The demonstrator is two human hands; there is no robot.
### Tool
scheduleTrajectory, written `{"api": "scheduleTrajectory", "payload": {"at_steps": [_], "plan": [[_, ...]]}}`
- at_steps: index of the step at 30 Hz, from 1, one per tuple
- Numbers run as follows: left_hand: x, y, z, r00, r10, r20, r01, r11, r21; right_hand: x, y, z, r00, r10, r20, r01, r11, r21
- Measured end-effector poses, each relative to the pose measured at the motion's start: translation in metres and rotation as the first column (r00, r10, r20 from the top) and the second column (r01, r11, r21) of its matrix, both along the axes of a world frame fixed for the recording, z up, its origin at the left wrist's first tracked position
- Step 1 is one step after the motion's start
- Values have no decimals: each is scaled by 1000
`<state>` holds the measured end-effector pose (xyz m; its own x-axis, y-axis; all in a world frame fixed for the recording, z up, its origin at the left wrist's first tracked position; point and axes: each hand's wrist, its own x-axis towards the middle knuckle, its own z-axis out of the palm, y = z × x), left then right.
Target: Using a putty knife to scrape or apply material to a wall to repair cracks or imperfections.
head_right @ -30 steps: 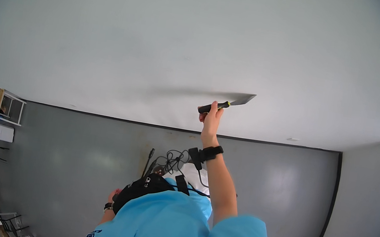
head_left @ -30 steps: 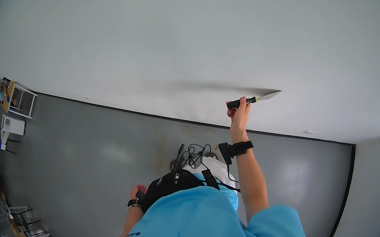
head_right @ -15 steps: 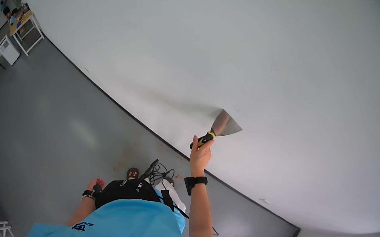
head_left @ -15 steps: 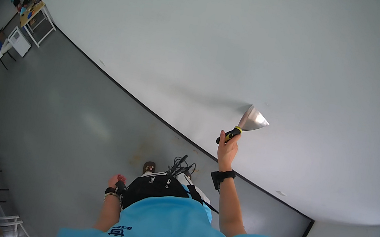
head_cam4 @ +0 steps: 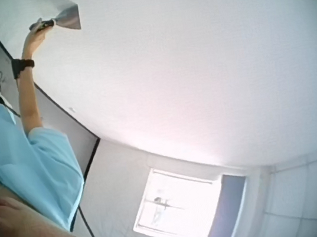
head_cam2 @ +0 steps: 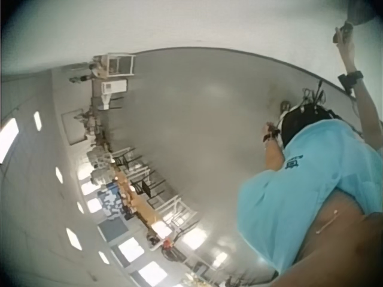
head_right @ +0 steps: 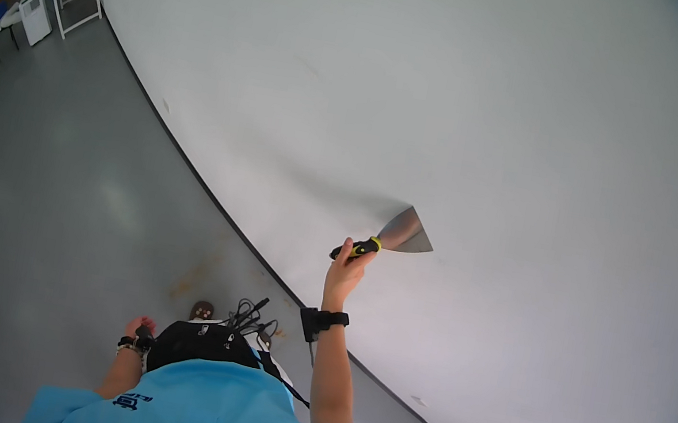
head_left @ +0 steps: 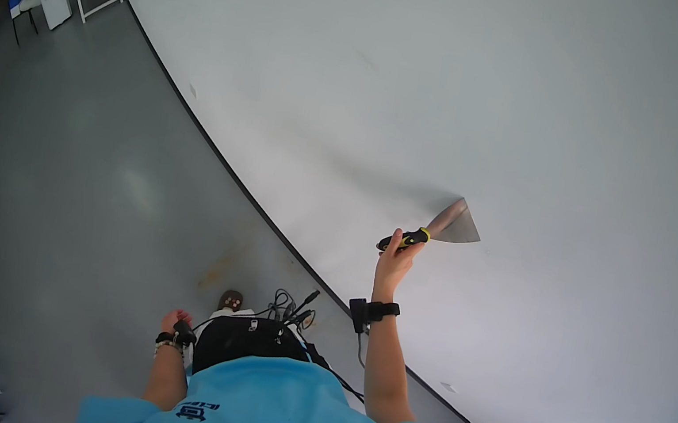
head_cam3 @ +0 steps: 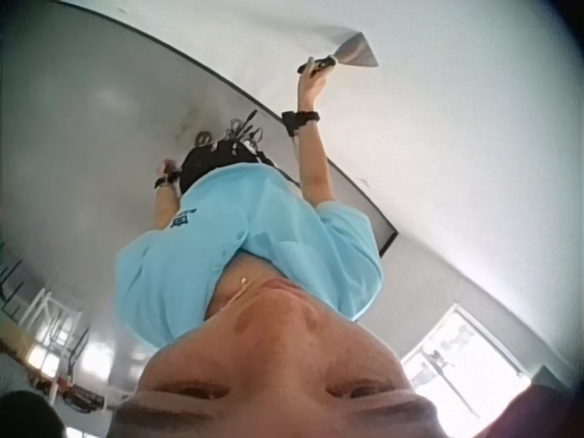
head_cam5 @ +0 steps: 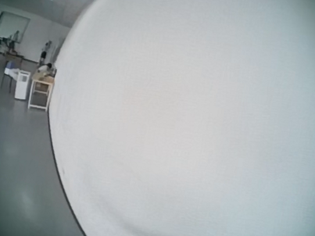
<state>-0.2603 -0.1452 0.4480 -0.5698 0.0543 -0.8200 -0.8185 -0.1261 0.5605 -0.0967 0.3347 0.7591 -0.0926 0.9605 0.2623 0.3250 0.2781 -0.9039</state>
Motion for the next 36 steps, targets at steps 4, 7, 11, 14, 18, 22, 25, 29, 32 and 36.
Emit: {"api": "scheduleTrajectory", "payload": {"at_steps": [4, 7, 11, 14, 18, 22, 25, 29, 32, 36], "plan": [[-3, 7, -8, 1000, 29, -2, -29, 999, 26, 2, 6, -24, 999, 40, 11, -39, 998, -41], [-9, 13, -17, 999, 37, 24, -38, 998, 40, 3, 13, -29, 998, 45, -44, -42, 997, 64], [-17, 7, -28, 1000, 23, -1, -23, 999, 42, -1, 6, 19, 978, 109, -178, -120, 992, -49], [-25, 11, -36, 998, 22, -52, -19, 998, 62, 2, 15, -8, 990, 90, -107, -79, 991, 105], [-26, 20, -40, 998, 47, -48, -44, 997, 62, 10, 13, -20, 998, 17, 61, -23, 996, 90], [-30, 0, -63, 993, 111, -29, -110, 993, 43, 13, 17, -25, 996, -26, -83, 32, 997, 69], [-32, -1, -80, 999, 53, -2, -53, 998, 30, 20, 38, -38, 994, -64, -90, 80, 980, 184], [-7, -53, -117, 997, 66, 31, -67, 998, 6, 8, 29, -48, 999, -35, 28, 29, 978, 204], [26, -30, -100, 995, 73, 66, -73, 997, -5, 13, 28, -49, 996, -40, 74, 24, 979, 203], [42, -49, -90, 981, 121, 153, -118, 993, -26, 5, 21, -41, 999, -31, 42, 22, 982, 186]]}}
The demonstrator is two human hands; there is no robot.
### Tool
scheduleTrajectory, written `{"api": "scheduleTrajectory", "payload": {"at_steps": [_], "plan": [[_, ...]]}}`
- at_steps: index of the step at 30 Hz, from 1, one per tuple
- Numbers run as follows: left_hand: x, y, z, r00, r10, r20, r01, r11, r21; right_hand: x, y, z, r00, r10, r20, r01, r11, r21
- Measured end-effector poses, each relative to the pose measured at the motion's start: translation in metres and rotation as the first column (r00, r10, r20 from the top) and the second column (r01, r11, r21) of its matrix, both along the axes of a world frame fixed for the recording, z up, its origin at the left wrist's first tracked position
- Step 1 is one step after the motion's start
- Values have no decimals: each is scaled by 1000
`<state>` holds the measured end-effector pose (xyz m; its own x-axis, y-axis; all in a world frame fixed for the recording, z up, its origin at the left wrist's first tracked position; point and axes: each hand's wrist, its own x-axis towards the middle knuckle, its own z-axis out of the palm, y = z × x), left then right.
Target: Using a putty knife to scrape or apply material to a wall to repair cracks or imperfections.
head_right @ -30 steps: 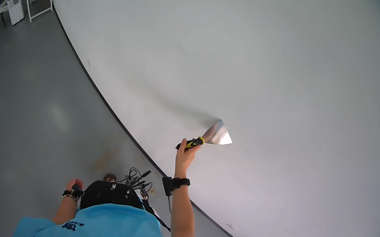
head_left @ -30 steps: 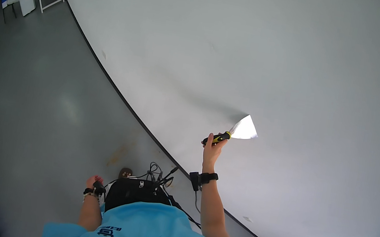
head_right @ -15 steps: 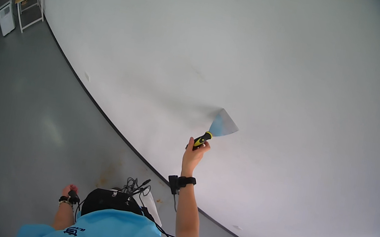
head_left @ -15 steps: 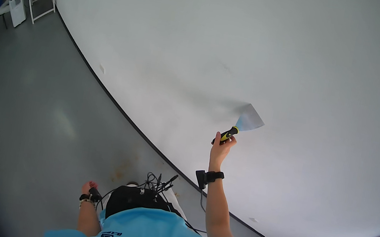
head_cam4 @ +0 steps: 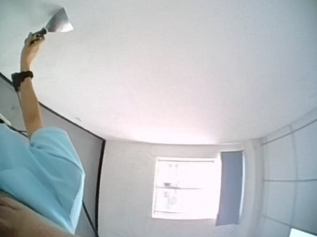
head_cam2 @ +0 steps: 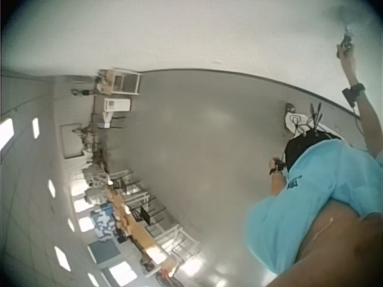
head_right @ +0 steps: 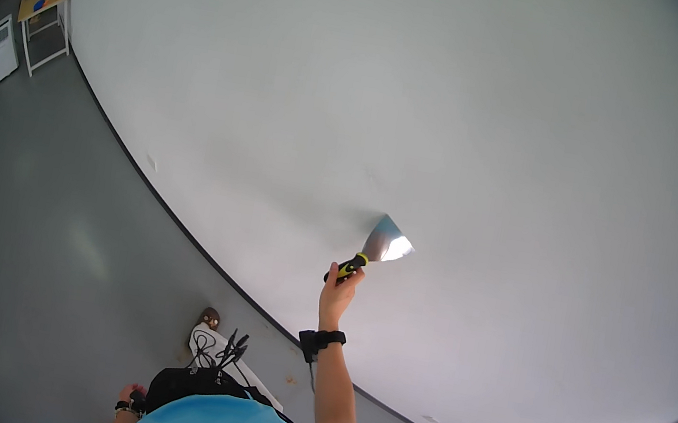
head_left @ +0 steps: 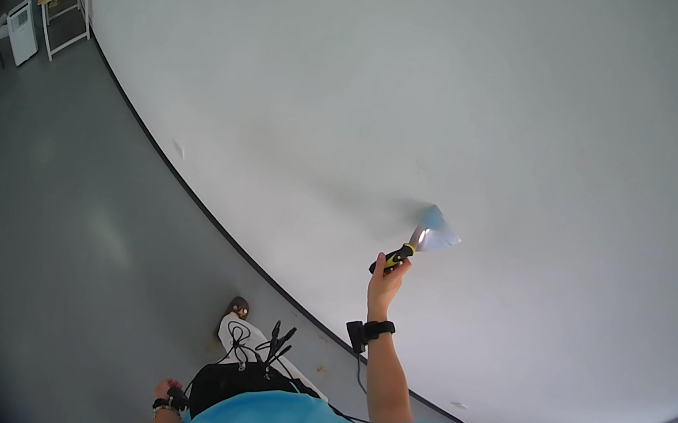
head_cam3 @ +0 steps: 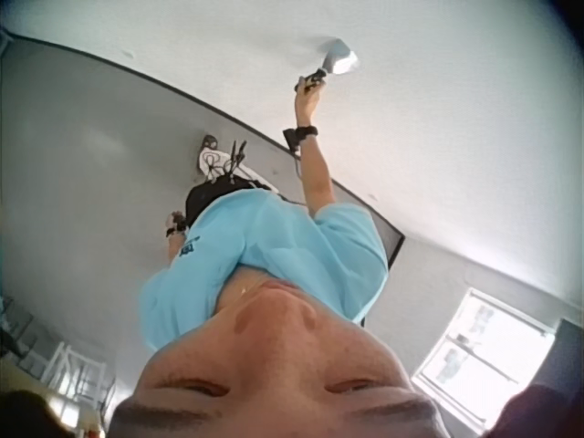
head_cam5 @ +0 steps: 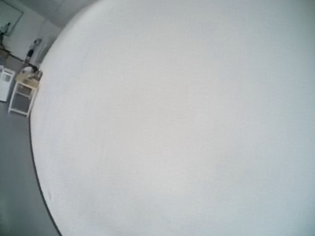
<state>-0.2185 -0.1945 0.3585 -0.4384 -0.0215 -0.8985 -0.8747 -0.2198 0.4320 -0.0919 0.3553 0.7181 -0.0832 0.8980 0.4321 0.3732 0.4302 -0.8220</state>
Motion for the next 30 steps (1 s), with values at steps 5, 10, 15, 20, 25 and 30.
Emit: {"api": "scheduleTrajectory", "payload": {"at_steps": [5, 10, 15, 20, 25, 30], "plan": [[-42, -2, 5, 992, -108, -71, 108, 994, 7, 4, 2, -1, 993, -79, -83, 83, 995, 45], [-113, -7, 7, 955, -296, -25, 290, 946, -146, 9, -12, 12, 987, -157, -27, 157, 988, -1], [-231, 10, 31, 768, -626, -133, 612, 780, -131, 5, -19, 19, 947, -250, -202, 251, 968, -21], [-241, 80, 97, 656, -751, -76, 696, 640, -326, 26, -38, -19, 954, -281, -101, 276, 959, -59], [-235, 89, 128, 473, -878, -77, 801, 465, -377, 28, -37, -4, 945, -296, -136, 296, 955, -22], [-239, 96, 179, 628, -773, -90, 727, 624, -285, 22, -48, 53, 951, -288, -110, 278, 955, -101]]}}
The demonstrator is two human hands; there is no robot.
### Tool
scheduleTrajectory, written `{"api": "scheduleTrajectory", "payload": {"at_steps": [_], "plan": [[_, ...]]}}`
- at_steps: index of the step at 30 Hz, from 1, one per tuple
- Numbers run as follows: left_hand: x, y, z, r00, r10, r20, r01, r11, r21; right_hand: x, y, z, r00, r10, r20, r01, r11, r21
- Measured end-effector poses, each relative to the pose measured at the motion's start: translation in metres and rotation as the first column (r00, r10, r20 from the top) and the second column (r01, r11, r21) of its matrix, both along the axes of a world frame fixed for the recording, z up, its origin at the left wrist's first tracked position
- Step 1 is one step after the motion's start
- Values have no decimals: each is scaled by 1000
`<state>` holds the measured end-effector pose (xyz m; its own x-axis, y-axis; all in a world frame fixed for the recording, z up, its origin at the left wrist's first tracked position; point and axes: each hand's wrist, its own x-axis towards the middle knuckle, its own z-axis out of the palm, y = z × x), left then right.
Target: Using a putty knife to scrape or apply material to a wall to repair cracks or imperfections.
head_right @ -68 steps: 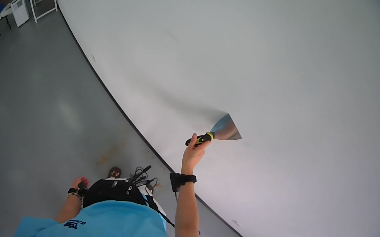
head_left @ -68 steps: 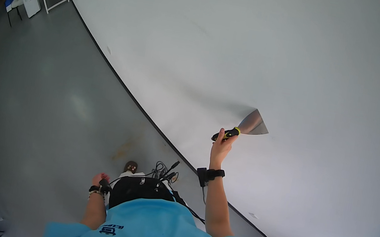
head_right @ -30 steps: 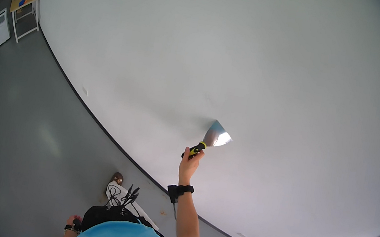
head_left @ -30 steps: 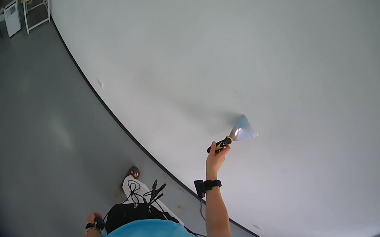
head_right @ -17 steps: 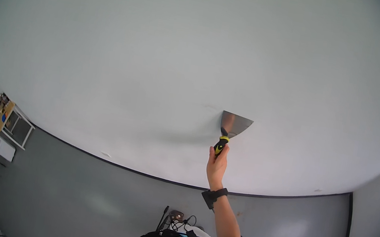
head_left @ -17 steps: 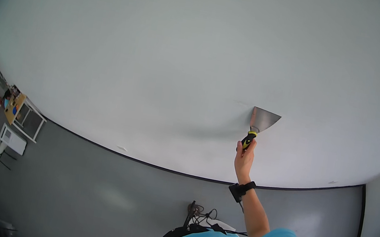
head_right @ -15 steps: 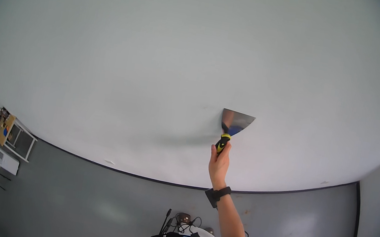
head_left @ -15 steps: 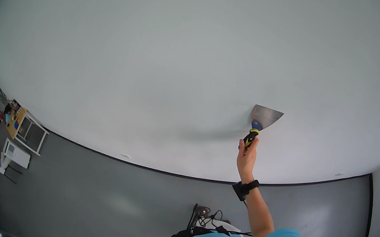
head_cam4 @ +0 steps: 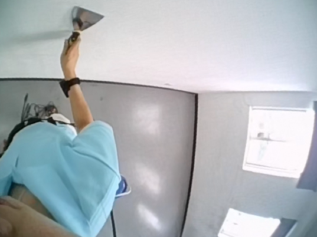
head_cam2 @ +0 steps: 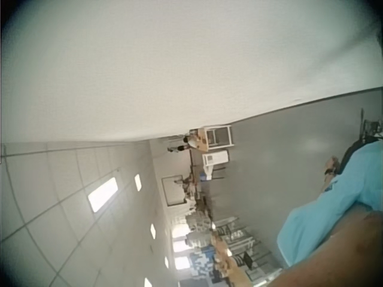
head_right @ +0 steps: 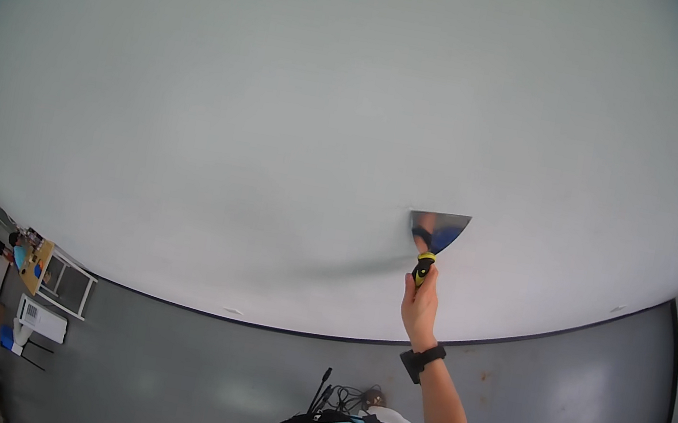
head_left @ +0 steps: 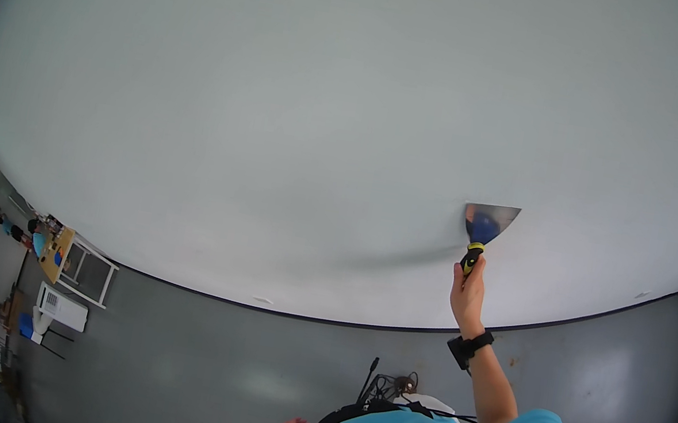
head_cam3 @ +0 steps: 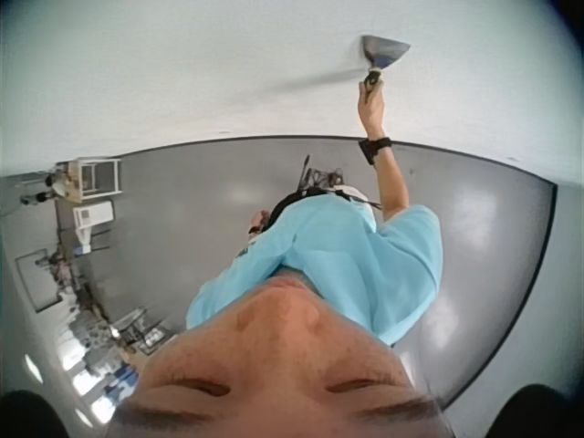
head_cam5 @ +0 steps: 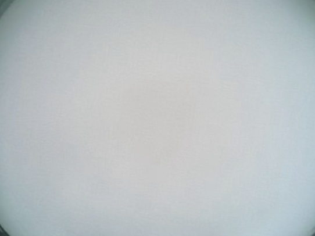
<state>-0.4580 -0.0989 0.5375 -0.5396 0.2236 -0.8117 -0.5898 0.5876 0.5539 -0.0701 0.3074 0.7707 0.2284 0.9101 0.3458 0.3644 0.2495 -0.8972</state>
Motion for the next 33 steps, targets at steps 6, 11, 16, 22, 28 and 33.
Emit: {"api": "scheduleTrajectory", "payload": {"at_steps": [6, 11, 16, 22, 28, 33], "plan": [[17, 29, 72, 677, -719, -156, 664, 688, -292, 22, 1, 26, 994, -73, 81, 60, 986, 153], [-24, 12, 13, 302, -875, -377, 820, 440, -365, 28, 10, 32, 998, -42, 45, 36, 989, 143], [-48, 10, 73, 549, -790, -271, 780, 602, -173, 37, 0, 69, 995, -15, 97, 5, 995, 102], [-42, 18, 64, 468, -817, -337, 816, 546, -189, 44, 22, 68, 993, -94, 77, 77, 977, 197], [-29, 117, 108, 821, -436, -368, 522, 834, 177, 46, 8, 71, 993, -27, 114, 30, 999, -19], [-26, 185, 126, 728, -494, -476, 646, 728, 232, 42, 9, 70, 995, -51, 90, 51, 999, 2]]}}
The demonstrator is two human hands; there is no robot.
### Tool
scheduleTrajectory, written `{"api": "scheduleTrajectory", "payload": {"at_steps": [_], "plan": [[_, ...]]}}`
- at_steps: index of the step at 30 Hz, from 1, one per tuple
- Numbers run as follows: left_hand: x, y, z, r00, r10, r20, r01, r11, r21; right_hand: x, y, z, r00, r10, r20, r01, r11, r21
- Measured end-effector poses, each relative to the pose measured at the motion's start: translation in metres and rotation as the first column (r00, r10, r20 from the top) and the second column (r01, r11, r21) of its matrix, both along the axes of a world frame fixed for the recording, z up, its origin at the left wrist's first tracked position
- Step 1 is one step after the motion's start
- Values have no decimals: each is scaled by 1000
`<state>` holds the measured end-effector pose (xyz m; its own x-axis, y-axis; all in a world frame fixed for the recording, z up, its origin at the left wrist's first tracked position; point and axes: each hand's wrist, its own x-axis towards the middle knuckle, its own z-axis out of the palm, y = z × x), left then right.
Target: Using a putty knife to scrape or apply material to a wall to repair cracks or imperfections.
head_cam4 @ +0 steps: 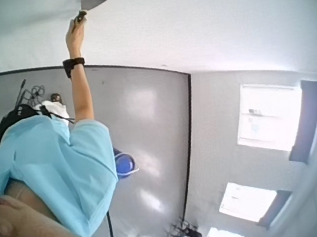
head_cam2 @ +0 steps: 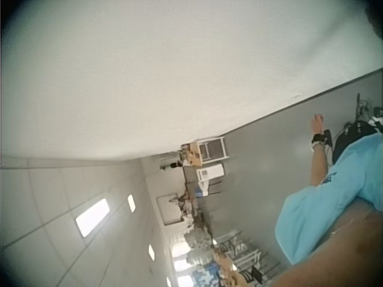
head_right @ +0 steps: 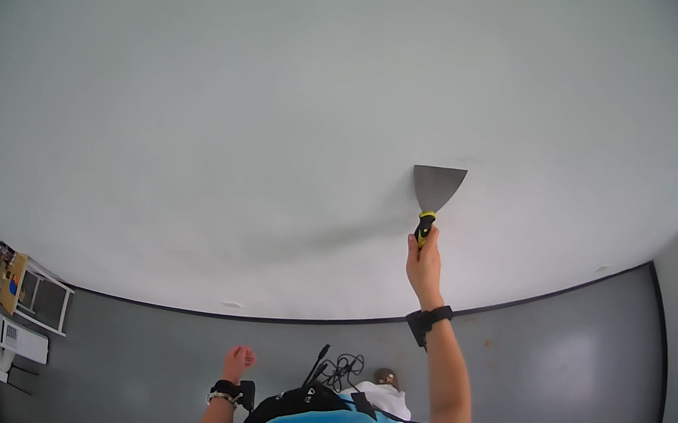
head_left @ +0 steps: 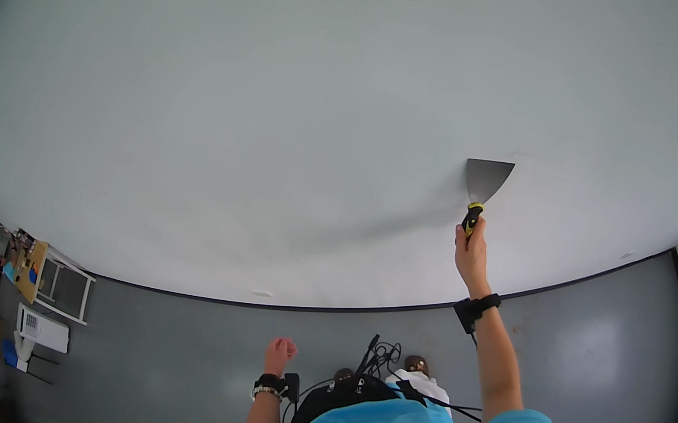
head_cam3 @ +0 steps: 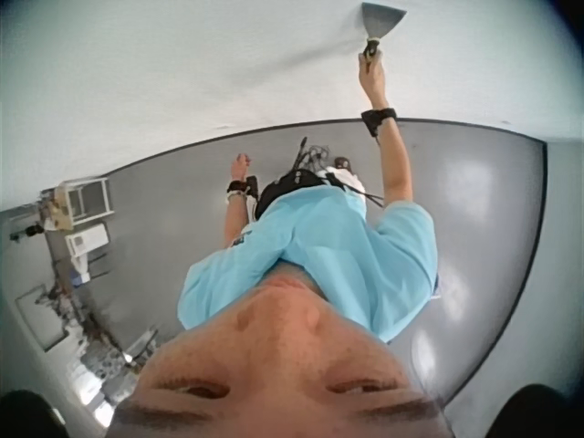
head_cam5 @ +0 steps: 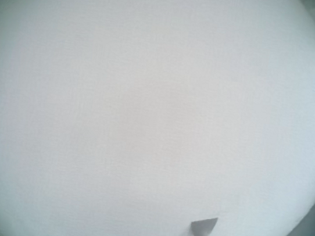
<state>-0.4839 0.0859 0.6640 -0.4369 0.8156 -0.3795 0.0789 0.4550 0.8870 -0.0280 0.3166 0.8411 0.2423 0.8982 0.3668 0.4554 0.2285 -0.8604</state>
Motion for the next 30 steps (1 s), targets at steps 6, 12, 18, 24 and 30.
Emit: {"api": "scheduleTrajectory", "payload": {"at_steps": [6, 12, 18, 24, 30], "plan": [[-15, -56, -70, 997, -73, 9, 73, 961, -267, -19, 6, 3, 984, 40, -175, -42, 999, -12], [12, -129, -24, 956, -261, -130, 148, 818, -556, -9, -2, 1, 977, 36, -209, -36, 999, 4], [7, -171, -33, 929, -304, -212, 173, 862, -477, -16, 4, -1, 967, 47, -252, -51, 999, -10], [22, -171, -39, 907, -276, -319, 125, 897, -423, -17, -3, 26, 967, 44, -251, -53, 998, -28], [32, -143, -25, 932, -256, -255, 136, 902, -411, -15, -54, 33, 848, -88, -522, 167, 980, 106]]}}
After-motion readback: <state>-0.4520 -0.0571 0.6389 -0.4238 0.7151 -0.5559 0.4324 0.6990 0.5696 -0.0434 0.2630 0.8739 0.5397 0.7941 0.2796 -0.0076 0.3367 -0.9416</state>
